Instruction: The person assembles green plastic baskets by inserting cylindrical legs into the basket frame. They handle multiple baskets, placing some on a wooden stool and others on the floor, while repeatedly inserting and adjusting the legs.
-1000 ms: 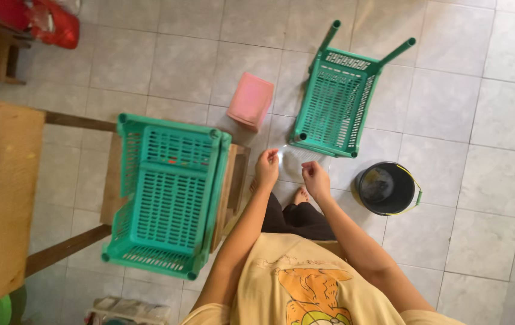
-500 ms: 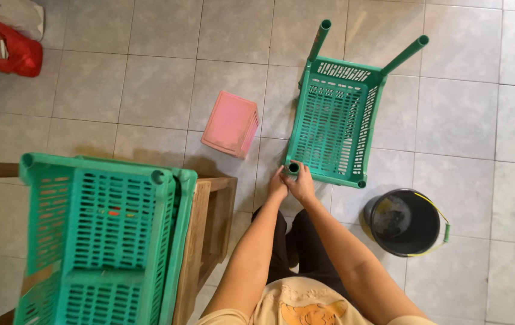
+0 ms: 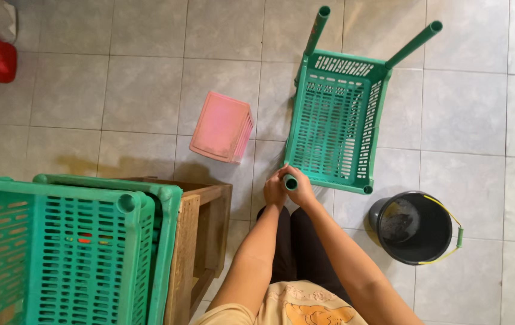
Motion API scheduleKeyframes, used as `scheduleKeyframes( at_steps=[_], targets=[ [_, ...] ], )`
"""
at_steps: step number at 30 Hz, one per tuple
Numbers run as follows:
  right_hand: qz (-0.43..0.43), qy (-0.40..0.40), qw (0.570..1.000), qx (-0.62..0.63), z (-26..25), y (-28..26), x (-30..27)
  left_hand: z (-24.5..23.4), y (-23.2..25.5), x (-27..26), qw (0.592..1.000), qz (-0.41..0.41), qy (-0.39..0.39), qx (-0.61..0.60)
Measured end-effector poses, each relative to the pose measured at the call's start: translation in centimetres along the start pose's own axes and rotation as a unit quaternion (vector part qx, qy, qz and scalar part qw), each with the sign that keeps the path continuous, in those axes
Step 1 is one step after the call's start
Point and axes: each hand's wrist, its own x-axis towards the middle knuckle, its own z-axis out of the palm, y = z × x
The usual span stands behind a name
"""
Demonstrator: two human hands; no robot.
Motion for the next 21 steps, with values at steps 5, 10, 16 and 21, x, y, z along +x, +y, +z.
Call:
scheduleKeyframes(
  at_steps=[5, 10, 16, 21],
  targets=[
    [0.025, 0.003, 0.996, 0.088, -1.7, -2.6, -1.4, 0.5, -0.8, 0.6, 0.999, 0.047, -0.015, -0.019],
    [0.069, 0.031, 0.995, 0.063, -7.6, -11.3, -4.6, -3.2, 3.5, -4.1, 0.962, -0.029, -0.028, -0.271],
    [0.004, -0.099, 0.991, -0.086, -13.5, -30.4, -10.0, -16.3, 18.8, -16.6, 0.895, -0.074, 0.02, -0.439],
    [-0.104, -0.224, 0.964, -0.102, -12.8, -44.9, -11.9, -28.4, 26.2, -22.0, 0.903, -0.035, 0.207, -0.376]
  ],
)
